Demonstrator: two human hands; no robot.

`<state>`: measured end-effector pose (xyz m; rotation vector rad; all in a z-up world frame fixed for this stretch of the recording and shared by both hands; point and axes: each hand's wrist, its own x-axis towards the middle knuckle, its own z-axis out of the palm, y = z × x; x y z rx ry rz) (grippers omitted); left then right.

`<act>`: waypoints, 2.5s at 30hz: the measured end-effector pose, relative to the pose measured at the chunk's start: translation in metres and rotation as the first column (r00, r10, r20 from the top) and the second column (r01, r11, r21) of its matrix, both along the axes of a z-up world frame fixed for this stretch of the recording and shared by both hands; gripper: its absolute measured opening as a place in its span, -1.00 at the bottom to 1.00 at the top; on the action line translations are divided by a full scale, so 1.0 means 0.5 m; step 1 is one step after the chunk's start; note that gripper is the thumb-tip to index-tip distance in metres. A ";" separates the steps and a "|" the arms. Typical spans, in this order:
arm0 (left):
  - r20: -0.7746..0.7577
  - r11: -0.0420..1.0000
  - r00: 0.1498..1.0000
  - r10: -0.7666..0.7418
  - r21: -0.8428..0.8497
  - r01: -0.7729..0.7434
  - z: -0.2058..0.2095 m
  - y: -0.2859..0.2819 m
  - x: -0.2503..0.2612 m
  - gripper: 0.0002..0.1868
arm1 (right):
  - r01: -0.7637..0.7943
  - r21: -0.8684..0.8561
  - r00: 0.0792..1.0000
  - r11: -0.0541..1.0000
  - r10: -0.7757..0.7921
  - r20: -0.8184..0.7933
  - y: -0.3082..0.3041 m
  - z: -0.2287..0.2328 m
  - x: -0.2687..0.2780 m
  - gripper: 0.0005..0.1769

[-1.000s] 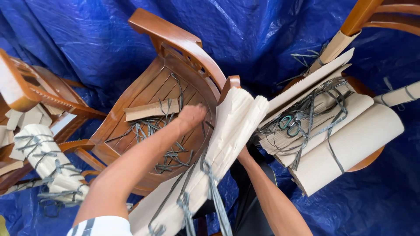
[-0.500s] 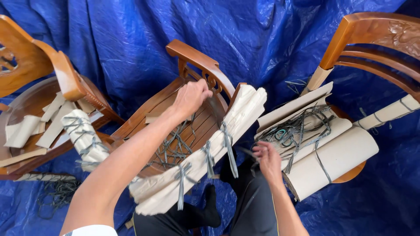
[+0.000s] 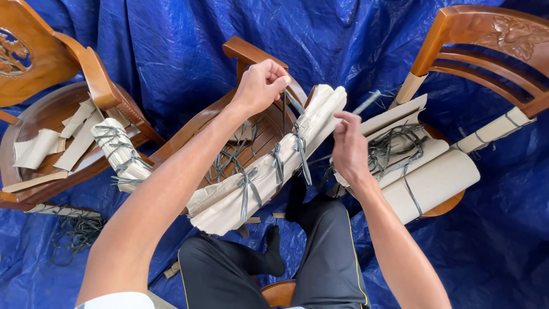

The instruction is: Wrapping wooden chair components in protective paper and securing them with plastic straps.

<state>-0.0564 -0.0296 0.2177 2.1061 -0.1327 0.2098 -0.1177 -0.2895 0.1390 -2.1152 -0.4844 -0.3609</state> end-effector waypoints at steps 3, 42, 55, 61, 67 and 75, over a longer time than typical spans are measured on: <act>-0.037 0.996 0.998 -0.046 -0.076 0.043 0.015 -0.027 -0.009 -0.83 | -0.056 -0.022 0.995 0.998 0.058 0.075 0.026 0.021 0.015 -0.75; 0.483 0.977 0.849 0.212 -0.128 -0.171 -0.009 -0.133 -0.100 -0.87 | -0.327 0.105 0.943 0.939 0.316 0.108 0.097 0.108 0.112 -0.73; 0.663 0.998 0.747 0.050 0.002 -0.069 -0.018 -0.138 -0.105 -0.81 | -0.233 0.041 0.971 0.972 0.235 -0.041 0.097 0.141 0.072 -0.82; 0.674 0.993 0.733 0.088 -0.004 -0.116 -0.020 -0.133 -0.098 -0.77 | -0.358 0.004 0.931 0.934 0.357 0.080 0.084 0.151 0.069 -0.72; 0.622 0.996 0.780 0.074 -0.079 -0.032 -0.027 -0.121 -0.095 -0.60 | -0.280 0.315 0.880 0.907 0.374 -0.294 0.061 0.096 0.134 -0.62; 0.186 0.999 0.982 -0.045 -0.016 0.049 -0.025 -0.114 -0.102 -0.80 | -0.350 0.330 0.810 0.877 0.460 -0.364 0.050 0.169 0.106 -0.71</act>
